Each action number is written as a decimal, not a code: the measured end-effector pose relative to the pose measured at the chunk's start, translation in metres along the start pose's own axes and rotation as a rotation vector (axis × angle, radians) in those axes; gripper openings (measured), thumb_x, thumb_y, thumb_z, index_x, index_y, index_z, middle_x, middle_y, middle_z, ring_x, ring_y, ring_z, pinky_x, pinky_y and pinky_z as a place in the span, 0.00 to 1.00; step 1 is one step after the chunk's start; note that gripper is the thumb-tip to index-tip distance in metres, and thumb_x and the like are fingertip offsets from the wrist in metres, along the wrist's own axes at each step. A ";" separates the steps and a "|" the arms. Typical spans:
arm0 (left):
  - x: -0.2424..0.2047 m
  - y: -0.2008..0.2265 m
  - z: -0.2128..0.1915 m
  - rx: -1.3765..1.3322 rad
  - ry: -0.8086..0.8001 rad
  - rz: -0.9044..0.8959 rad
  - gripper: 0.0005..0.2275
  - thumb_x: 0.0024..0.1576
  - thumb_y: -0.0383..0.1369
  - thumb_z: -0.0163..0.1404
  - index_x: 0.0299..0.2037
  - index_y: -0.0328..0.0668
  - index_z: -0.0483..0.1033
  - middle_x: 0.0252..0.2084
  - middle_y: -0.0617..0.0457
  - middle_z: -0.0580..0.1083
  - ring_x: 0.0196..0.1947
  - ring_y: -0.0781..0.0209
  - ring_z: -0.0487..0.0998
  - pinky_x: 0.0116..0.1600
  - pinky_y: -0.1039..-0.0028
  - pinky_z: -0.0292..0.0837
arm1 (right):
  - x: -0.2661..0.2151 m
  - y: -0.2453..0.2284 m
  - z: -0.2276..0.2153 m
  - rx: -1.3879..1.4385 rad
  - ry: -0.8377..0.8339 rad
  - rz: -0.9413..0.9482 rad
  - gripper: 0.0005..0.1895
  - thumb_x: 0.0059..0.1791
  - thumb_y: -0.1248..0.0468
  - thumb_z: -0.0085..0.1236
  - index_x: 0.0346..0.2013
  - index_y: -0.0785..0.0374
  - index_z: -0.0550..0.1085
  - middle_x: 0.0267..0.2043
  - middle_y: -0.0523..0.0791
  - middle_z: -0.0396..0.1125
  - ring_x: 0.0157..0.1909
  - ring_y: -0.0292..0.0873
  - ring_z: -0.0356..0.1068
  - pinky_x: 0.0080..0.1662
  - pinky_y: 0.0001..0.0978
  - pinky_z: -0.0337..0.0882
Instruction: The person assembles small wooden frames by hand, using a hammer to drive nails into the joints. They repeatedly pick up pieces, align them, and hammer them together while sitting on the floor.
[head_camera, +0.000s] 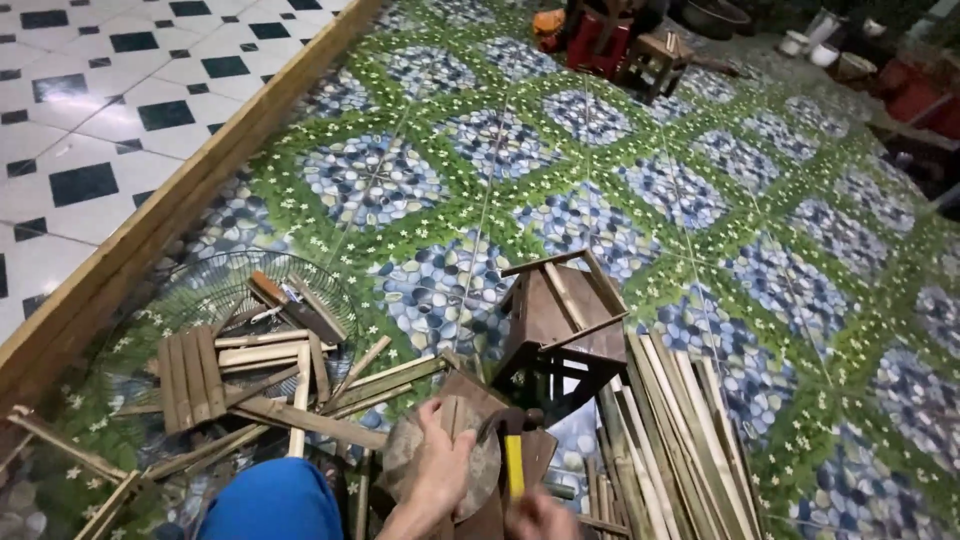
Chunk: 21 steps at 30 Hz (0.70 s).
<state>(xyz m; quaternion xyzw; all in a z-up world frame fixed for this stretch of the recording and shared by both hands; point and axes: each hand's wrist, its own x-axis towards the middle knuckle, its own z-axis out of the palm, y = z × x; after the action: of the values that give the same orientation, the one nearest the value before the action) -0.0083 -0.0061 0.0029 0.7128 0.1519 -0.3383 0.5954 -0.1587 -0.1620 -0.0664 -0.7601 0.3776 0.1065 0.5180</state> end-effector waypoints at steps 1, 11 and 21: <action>-0.004 0.006 0.002 -0.087 -0.042 0.013 0.30 0.65 0.26 0.41 0.72 0.65 0.41 0.48 0.40 0.76 0.22 0.59 0.67 0.25 0.76 0.64 | 0.002 -0.061 -0.004 -0.006 -0.005 0.000 0.13 0.49 0.68 0.62 0.48 0.53 0.80 0.39 0.40 0.79 0.38 0.36 0.77 0.44 0.26 0.75; -0.026 0.030 -0.014 0.288 -0.044 -0.126 0.22 0.64 0.40 0.34 0.69 0.73 0.48 0.37 0.43 0.80 0.20 0.46 0.75 0.32 0.59 0.74 | 0.024 -0.155 0.031 0.265 0.167 -0.516 0.02 0.46 0.68 0.65 0.32 0.62 0.84 0.30 0.41 0.77 0.34 0.33 0.71 0.40 0.23 0.72; 0.003 -0.002 0.000 0.323 0.089 0.067 0.22 0.62 0.40 0.41 0.67 0.65 0.54 0.62 0.51 0.65 0.53 0.45 0.76 0.50 0.53 0.71 | 0.025 -0.160 0.037 0.259 0.097 -0.601 0.02 0.48 0.68 0.64 0.32 0.61 0.83 0.30 0.40 0.76 0.33 0.33 0.71 0.37 0.23 0.71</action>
<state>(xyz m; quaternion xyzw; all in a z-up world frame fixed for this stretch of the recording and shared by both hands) -0.0075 -0.0066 -0.0010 0.8181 0.0979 -0.3066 0.4765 -0.0236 -0.1131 0.0161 -0.7695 0.1712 -0.1364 0.6000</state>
